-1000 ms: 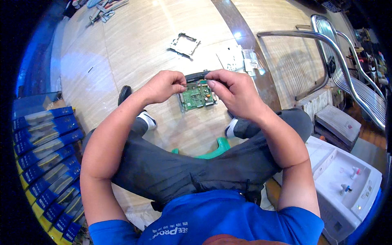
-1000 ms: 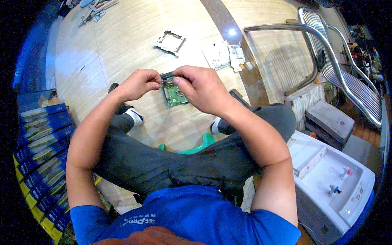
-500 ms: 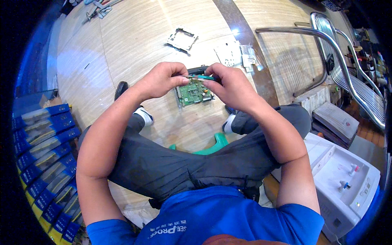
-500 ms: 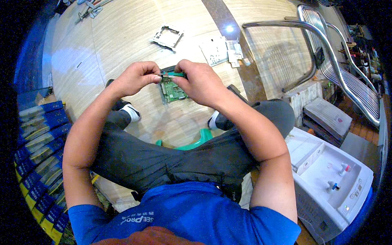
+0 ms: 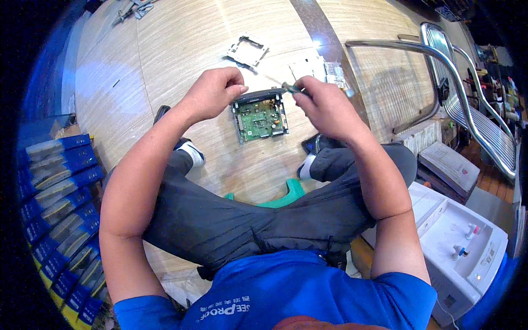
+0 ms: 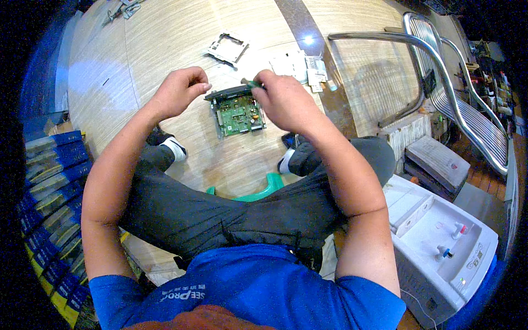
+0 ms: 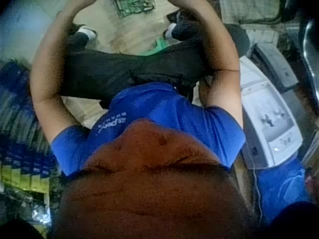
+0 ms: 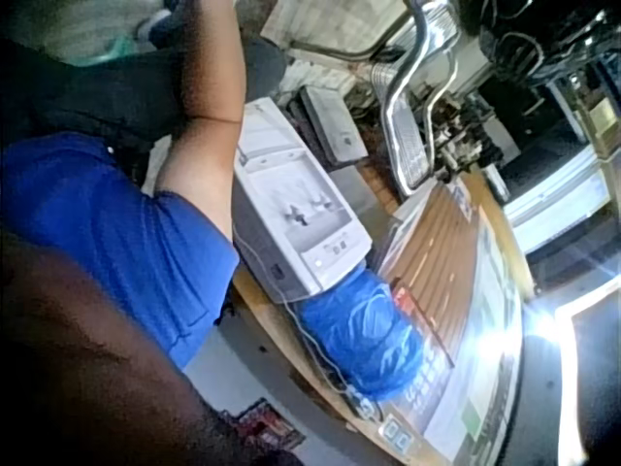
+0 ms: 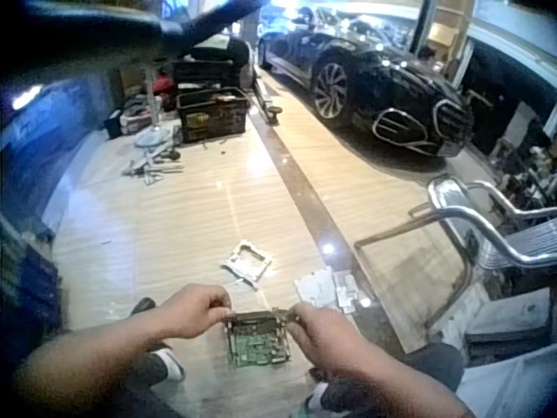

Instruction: The person uses a screwdriver to remove screws from a circuit board and its metal casing while sitting on a stool.

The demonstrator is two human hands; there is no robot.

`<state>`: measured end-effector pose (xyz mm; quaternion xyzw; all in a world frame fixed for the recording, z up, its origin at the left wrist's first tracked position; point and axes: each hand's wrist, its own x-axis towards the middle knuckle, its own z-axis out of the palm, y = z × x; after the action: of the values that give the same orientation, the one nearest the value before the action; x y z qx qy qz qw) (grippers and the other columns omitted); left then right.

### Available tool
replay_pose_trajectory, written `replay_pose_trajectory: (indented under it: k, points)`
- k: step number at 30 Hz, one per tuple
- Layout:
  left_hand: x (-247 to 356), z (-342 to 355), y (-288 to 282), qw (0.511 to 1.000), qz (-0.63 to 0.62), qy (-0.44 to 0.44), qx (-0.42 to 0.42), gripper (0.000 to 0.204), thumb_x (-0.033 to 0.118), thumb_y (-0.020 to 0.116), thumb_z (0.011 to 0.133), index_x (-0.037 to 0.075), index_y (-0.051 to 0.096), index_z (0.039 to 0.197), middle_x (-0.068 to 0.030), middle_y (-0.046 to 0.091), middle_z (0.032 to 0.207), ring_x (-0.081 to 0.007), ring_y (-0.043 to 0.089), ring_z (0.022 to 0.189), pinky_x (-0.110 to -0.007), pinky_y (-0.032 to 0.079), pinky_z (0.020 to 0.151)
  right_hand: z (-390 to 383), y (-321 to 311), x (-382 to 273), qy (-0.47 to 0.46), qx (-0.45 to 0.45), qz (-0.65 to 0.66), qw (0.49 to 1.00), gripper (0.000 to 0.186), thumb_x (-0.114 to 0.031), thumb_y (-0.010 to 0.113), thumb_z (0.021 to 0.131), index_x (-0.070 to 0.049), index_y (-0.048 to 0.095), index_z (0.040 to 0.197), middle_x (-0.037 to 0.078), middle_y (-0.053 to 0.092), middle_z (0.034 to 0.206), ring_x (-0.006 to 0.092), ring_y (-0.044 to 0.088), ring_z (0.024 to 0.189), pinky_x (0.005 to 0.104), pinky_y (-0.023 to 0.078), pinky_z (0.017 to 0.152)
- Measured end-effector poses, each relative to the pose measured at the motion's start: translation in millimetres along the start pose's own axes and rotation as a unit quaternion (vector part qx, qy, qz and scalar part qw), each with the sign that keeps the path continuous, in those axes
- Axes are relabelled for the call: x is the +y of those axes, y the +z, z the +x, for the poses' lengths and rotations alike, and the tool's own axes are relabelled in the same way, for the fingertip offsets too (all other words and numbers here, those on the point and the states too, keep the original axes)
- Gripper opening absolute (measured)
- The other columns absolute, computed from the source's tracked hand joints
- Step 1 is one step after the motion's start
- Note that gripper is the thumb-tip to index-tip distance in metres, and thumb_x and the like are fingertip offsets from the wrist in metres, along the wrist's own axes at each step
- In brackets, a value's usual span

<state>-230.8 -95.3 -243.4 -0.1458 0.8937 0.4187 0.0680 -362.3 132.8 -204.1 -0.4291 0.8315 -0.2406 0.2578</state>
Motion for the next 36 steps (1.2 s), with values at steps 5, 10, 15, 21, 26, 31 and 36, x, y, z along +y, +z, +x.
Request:
replay_pose_trajectory:
  k: [5,10,15,21,26,31,36]
  points:
    - [-3,0,4,0.999,-0.037,0.011,0.003,0.015,0.015,0.065,0.094,0.000,0.063,0.092,-0.0062,0.063,0.076,-0.0135,0.057,0.073,-0.031,0.049,0.069,3,-7,-2,0.064,-0.053,0.346,0.934,0.020,-0.012,0.063,0.093,-0.002,0.055,0.108,0.009,0.071,0.088,0.0128,0.066,0.071,0.0264,0.053,0.061]
    - [7,0,8,0.998,-0.048,0.030,-0.023,0.012,0.012,0.061,0.096,0.000,0.063,0.096,-0.0075,0.065,0.079,-0.0141,0.060,0.076,-0.031,0.050,0.072,3,2,-2,0.032,-0.070,0.522,0.850,0.019,-0.003,0.060,0.090,-0.004,0.054,0.108,0.013,0.070,0.093,0.0163,0.068,0.075,0.0277,0.054,0.062]
    - [10,-1,7,0.998,-0.048,0.034,-0.015,0.012,0.010,0.060,0.095,-0.001,0.064,0.099,-0.0092,0.067,0.082,-0.0164,0.062,0.077,-0.032,0.051,0.075,4,8,-5,0.055,-0.065,0.639,0.765,0.011,-0.009,0.059,0.095,-0.005,0.056,0.105,0.009,0.065,0.084,0.0159,0.064,0.068,0.0262,0.050,0.058]
    - [17,0,9,0.997,0.001,0.073,-0.002,0.014,0.013,0.066,0.091,0.000,0.065,0.094,-0.0139,0.066,0.081,-0.0202,0.063,0.074,-0.035,0.050,0.070,11,26,-7,0.129,-0.043,0.535,0.834,0.019,-0.023,0.061,0.099,-0.005,0.062,0.092,0.001,0.060,0.073,0.0109,0.056,0.061,0.0262,0.047,0.054]
    - [24,5,9,0.994,0.020,0.106,0.010,0.017,0.017,0.070,0.087,0.001,0.064,0.089,-0.0158,0.065,0.078,-0.0263,0.063,0.071,-0.037,0.049,0.066,16,30,-9,0.090,-0.011,0.369,0.925,0.023,-0.024,0.066,0.095,-0.001,0.070,0.094,0.003,0.066,0.076,0.0100,0.059,0.065,0.0267,0.047,0.058]
    - [30,8,9,0.990,0.079,0.112,0.014,0.021,0.028,0.067,0.087,0.006,0.068,0.087,-0.0152,0.069,0.083,-0.0342,0.067,0.081,-0.044,0.051,0.070,20,30,-17,0.047,0.038,0.192,0.980,0.023,-0.022,0.070,0.091,0.001,0.072,0.093,0.007,0.070,0.075,0.0121,0.062,0.068,0.0302,0.051,0.064]
    - [35,9,10,0.986,0.107,0.127,0.017,0.019,0.026,0.067,0.086,0.007,0.067,0.086,-0.0143,0.069,0.084,-0.0343,0.067,0.085,-0.047,0.052,0.073,25,35,-10,0.046,0.057,0.191,0.979,0.022,-0.021,0.070,0.090,0.000,0.073,0.094,0.008,0.071,0.075,0.0119,0.063,0.069,0.0302,0.051,0.064]
